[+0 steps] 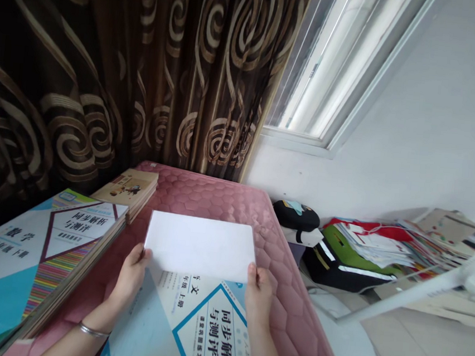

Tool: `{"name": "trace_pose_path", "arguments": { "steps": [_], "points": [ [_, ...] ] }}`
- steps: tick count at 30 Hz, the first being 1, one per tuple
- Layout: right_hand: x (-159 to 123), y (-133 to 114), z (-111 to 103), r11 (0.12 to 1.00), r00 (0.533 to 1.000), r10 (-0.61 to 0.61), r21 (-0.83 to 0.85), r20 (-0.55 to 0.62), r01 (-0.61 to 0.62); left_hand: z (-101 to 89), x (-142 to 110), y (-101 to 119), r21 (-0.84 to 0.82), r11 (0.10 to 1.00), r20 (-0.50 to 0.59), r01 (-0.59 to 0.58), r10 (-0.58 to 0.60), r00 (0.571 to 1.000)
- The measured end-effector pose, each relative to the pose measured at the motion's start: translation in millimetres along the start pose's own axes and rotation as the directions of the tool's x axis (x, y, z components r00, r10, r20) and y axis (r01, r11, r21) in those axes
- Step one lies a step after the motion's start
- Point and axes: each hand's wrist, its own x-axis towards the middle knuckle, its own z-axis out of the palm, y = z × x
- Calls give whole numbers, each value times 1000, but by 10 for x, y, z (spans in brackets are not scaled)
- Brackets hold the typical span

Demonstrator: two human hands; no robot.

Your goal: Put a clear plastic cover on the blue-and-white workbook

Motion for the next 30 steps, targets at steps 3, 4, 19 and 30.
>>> {"name": "trace_pose_path", "arguments": {
  "steps": [3, 4, 19, 30],
  "points": [
    [-5, -11, -6, 996, 997, 48, 73, 60, -52, 3, -3, -9, -1, 1000, 1, 1, -1, 1000],
    [-8, -18, -7, 992, 995, 61, 106, 74, -69, 5, -3, -15, -6, 1000, -1, 4, -4, 1000],
    [-7, -7, 2, 992, 997, 47, 112, 56, -53, 14, -12, 10, -58, 998, -2, 24, -24, 1000],
    [-14, -36, -3, 990, 999, 38, 134, 20, -40, 11, -3, -29, -52, 998, 0, 17, -18, 1000]
  ]
}}
